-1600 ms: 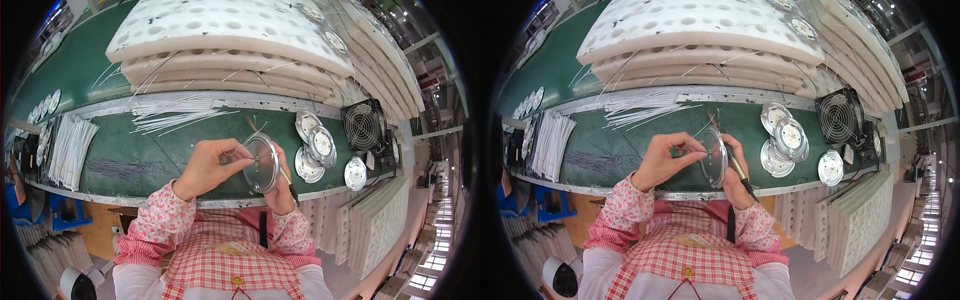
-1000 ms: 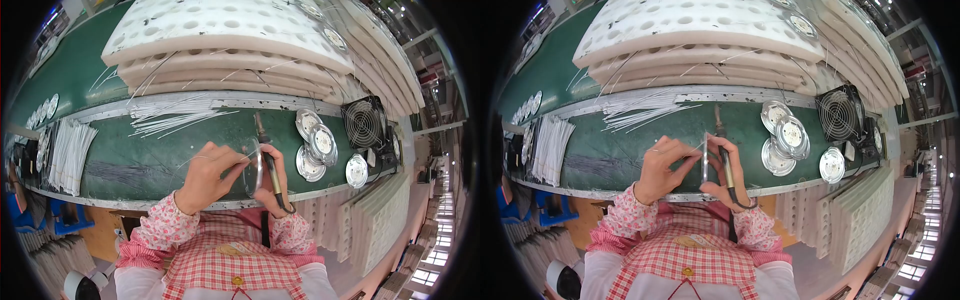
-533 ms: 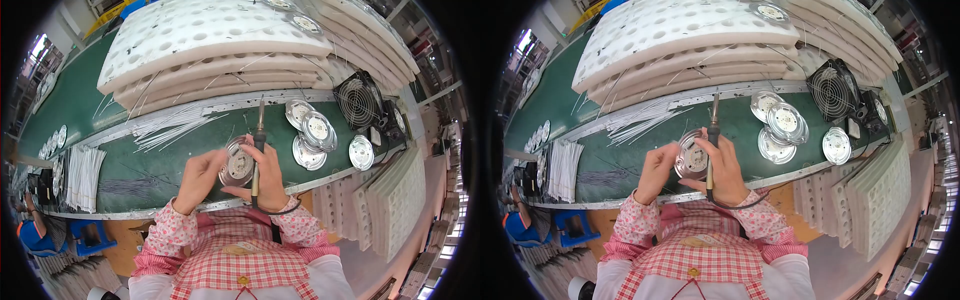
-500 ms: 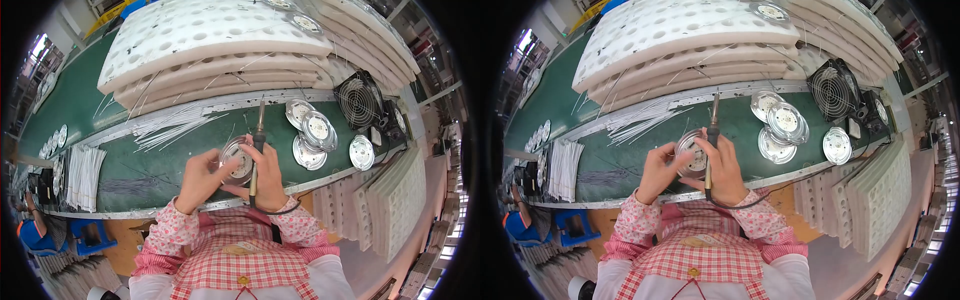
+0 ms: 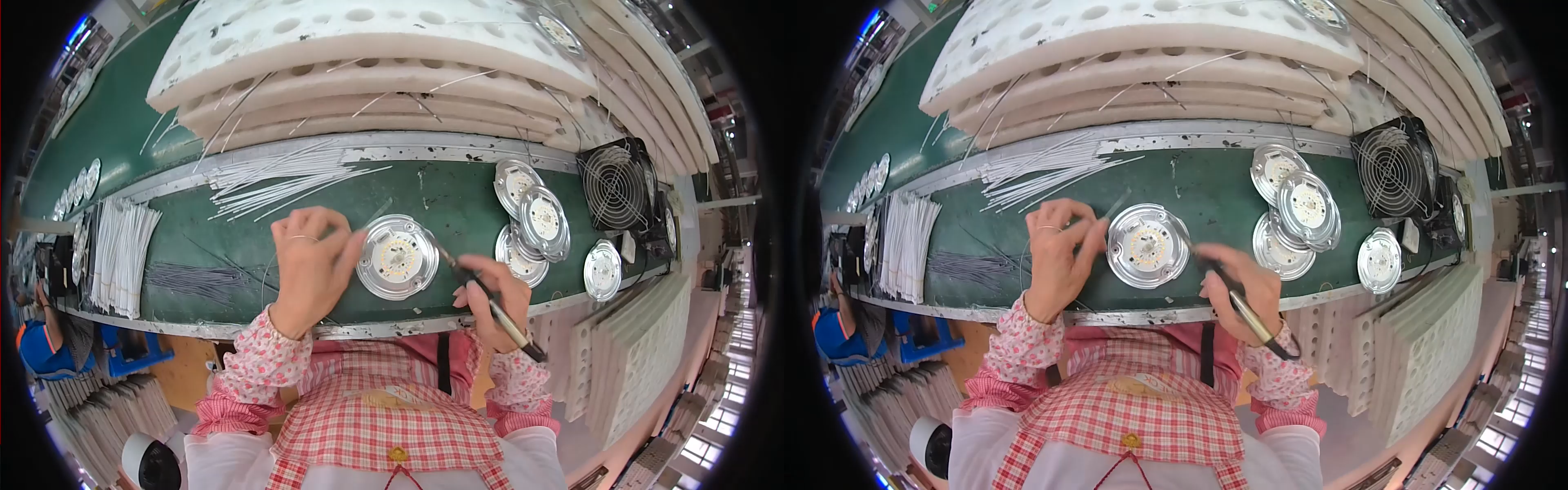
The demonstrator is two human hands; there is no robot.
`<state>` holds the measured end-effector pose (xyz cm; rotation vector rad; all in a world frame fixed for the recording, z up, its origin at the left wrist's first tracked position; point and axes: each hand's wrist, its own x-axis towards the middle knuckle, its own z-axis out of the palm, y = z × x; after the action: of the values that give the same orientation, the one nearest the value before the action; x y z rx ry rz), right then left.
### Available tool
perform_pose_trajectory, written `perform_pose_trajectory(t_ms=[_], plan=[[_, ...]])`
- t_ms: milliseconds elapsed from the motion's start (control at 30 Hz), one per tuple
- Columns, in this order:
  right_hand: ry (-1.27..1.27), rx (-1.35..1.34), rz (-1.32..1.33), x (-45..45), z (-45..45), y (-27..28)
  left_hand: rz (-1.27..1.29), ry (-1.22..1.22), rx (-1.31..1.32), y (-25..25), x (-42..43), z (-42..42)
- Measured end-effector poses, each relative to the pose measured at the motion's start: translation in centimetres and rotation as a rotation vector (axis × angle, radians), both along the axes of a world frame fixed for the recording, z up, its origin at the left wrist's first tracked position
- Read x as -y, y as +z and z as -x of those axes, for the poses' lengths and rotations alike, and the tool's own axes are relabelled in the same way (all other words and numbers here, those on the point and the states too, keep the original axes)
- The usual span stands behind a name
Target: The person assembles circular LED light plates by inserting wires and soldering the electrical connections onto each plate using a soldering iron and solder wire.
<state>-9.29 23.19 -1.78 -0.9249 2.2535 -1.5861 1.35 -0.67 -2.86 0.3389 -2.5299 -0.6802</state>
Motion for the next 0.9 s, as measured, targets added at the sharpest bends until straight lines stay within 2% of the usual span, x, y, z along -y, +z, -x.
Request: perform_pose_trajectory(t_ms=[100,300,700,800,900], plan=[[0.205,-0.015,0.030,-0.5,1.2,-0.2,-0.098,-0.169,0.042,0.3,-0.5,-0.7],[0.368,-0.071,0.013,0.3,2.7,-0.4,-0.229,-0.313,0.092,-0.6,-0.2,-0.8],[0.468,0.046,-0.106,0.1,4.8,-0.1,-0.190,-0.345,0.027,-1.3,-0.5,0.2],[0.421,0.118,-0.108,-0.1,4.8,-0.6,-0.112,-0.347,0.031,-1.2,-0.8,0.4],[0.399,0.303,-0.089,-0.3,4.9,-0.8,-0.051,-0.378,0.048,-1.0,-0.8,0.2]])
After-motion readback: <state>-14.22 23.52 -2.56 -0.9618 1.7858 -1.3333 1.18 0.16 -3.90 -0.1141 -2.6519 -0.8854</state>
